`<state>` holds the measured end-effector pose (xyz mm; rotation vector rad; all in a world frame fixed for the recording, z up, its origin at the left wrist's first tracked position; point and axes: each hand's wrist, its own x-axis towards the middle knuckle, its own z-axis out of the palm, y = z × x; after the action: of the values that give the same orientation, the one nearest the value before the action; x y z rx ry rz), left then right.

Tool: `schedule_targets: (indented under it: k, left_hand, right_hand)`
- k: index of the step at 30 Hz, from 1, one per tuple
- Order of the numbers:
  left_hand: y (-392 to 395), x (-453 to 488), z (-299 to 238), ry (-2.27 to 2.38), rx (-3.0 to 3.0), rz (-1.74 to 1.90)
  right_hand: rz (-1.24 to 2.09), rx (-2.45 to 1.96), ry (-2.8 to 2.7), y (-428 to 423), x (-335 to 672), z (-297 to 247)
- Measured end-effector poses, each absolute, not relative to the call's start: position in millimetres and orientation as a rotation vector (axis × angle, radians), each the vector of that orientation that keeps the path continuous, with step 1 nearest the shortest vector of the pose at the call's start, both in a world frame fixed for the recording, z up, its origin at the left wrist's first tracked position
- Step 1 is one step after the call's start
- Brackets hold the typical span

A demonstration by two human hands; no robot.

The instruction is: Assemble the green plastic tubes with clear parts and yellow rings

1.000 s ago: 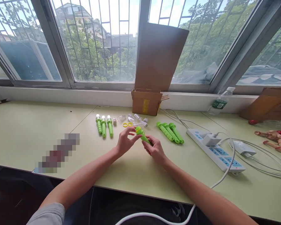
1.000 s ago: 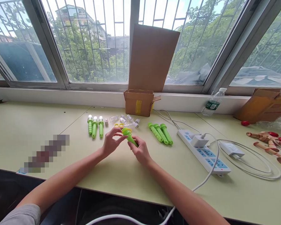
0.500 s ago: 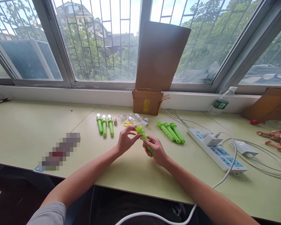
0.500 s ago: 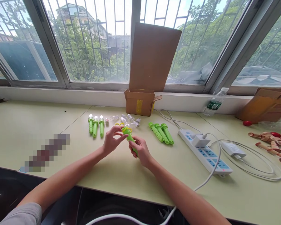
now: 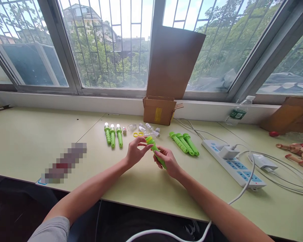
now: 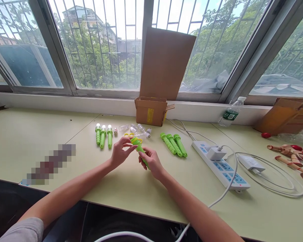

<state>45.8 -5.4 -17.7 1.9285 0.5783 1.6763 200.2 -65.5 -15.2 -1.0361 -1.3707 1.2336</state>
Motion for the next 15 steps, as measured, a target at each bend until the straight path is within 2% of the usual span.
schedule_targets:
  k: [4,7,10,15]
  left_hand:
    - [-5.8,45.3,-18.9,0.616,1.981,1.719]
    - [-6.9,45.3,-19.0,0.618,2.014,1.728]
    - [-8.1,45.4,-18.6,0.603,2.039,1.728]
    - [-8.6,45.5,-17.8,0.611,2.051,1.712]
  right_hand:
    - [0.808,-1.212,-1.563,-66.4,199.1,-16.8]
    - [0.647,-1.264,-1.614,-68.4,198.3,-16.6]
    - [0.702,-1.227,-1.577,-68.9,198.1,-16.7]
    - [1.041,-1.127,-1.427,-68.2,197.2,-16.2]
